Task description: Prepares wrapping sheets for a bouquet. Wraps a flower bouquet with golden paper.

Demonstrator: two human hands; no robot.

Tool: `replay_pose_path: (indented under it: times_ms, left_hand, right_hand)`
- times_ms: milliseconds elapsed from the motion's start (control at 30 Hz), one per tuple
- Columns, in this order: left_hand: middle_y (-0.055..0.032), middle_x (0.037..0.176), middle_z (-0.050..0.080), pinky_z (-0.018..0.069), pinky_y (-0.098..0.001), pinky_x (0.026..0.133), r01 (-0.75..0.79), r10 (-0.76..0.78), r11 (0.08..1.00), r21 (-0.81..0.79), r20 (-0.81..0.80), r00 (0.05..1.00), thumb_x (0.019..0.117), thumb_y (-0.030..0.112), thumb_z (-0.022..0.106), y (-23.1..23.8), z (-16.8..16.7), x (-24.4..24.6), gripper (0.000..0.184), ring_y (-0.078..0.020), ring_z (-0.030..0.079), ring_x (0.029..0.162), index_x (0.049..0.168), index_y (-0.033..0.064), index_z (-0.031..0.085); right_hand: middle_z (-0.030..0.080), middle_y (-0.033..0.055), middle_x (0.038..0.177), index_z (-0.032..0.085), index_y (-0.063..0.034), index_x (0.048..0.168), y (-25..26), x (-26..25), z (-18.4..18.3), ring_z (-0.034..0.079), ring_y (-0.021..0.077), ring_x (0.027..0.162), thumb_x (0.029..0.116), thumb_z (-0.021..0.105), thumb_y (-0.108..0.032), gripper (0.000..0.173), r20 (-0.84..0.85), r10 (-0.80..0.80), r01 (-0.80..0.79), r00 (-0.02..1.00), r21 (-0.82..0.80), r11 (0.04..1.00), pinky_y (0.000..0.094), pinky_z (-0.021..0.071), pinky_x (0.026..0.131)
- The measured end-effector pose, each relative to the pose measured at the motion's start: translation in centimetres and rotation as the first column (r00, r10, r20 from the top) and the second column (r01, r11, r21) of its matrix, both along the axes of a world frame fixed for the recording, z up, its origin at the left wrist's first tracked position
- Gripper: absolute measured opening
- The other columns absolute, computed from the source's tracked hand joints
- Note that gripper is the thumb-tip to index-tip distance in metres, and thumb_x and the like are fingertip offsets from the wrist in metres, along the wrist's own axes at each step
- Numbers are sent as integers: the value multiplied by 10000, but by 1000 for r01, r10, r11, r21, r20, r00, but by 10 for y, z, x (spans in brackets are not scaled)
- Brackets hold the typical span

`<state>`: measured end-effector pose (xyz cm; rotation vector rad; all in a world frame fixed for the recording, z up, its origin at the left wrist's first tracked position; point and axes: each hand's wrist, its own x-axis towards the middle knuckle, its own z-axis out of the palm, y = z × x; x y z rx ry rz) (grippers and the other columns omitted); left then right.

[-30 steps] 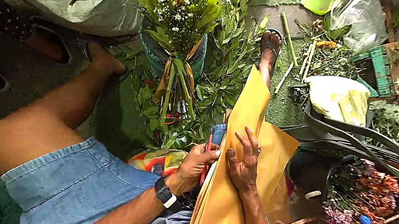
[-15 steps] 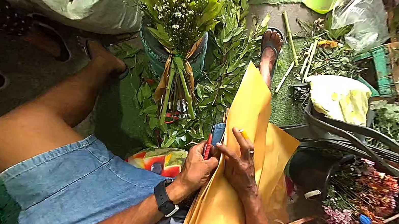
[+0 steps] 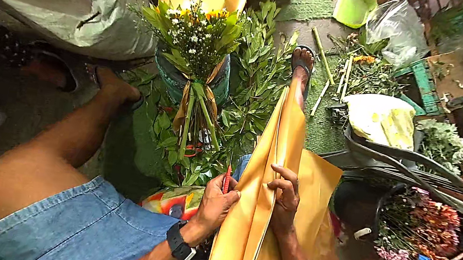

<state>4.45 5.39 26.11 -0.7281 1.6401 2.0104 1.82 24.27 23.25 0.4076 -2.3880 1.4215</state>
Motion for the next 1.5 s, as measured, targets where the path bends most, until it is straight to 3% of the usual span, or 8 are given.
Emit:
replay_pose_path:
  times_ms: [200, 333, 700, 967, 1100, 1333, 1433, 1500]
  left_hand:
    - [-65, 961, 640, 553, -392, 718, 290, -314, 908, -303, -33, 949, 859, 224, 687, -8, -2, -18, 467, -177, 632, 811, 1293, 89, 578]
    - [-63, 943, 641, 550, -398, 716, 316, -395, 838, -444, -95, 914, 913, 262, 632, -14, 12, -48, 420, -180, 629, 792, 1292, 90, 586]
    - [-36, 915, 675, 559, -307, 665, 360, -378, 925, -119, -206, 903, 937, 214, 563, -16, 26, -26, 366, -142, 654, 760, 1265, 59, 603]
    - [-88, 973, 690, 563, -292, 655, 287, -264, 946, 153, -150, 953, 968, 107, 586, -34, 37, -8, 368, -162, 653, 753, 1324, 15, 556]
    - [-90, 939, 678, 563, -297, 642, 220, -203, 968, 122, -138, 969, 895, 67, 703, -24, 35, -11, 413, -176, 652, 747, 1283, 14, 572]
    - [-116, 973, 678, 583, -305, 682, 175, -152, 974, 141, -162, 975, 880, 14, 710, -18, 33, -10, 389, -190, 669, 794, 1247, -15, 583]
    - [-114, 991, 681, 587, -301, 702, 196, -168, 969, 148, -181, 969, 881, 6, 706, -19, 33, -9, 391, -187, 675, 816, 1250, -17, 581]
    - [-120, 1036, 686, 601, -315, 752, 213, -183, 966, 147, -197, 963, 888, -1, 700, -18, 33, -9, 379, -198, 687, 870, 1250, -16, 587]
  right_hand:
    - [684, 36, 1176, 586, -145, 896, -1, 4, -2, 619, 163, 1179, 971, 608, -188, 90, 14, -38, 38, 999, -36, 999, 309, 511, 1030]
    - [692, 49, 1171, 590, -136, 922, -3, 4, -3, 630, 174, 1179, 967, 590, -139, 44, 5, -42, 42, 999, -49, 998, 321, 519, 1035]
    - [699, 130, 1235, 741, -81, 1133, -6, 1, -7, 644, 222, 1194, 1003, 593, -78, 197, -35, -41, 41, 999, -8, 999, 372, 533, 1044]
    - [717, 92, 1205, 761, -119, 1098, -6, -1, -11, 643, 221, 1172, 961, 590, -60, 228, -36, 20, -19, 999, 48, 999, 387, 520, 1043]
    - [689, 62, 1276, 749, -204, 1205, -6, -2, -9, 603, 222, 1226, 994, 537, -100, 317, 15, 111, -112, 994, 140, 984, 412, 488, 1065]
    - [665, 86, 1336, 769, -227, 1145, -4, -3, -11, 571, 267, 1292, 974, 555, -113, 296, 63, 126, -135, 990, 160, 978, 453, 465, 1095]
    - [591, 100, 1439, 701, -306, 1306, -4, -4, -10, 528, 275, 1346, 1022, 505, -168, 372, 89, 174, -189, 981, 202, 961, 474, 450, 1119]
    - [581, 97, 1452, 725, -303, 1252, -5, -4, -11, 519, 273, 1353, 1016, 525, -169, 337, 101, 194, -211, 976, 211, 954, 469, 443, 1125]
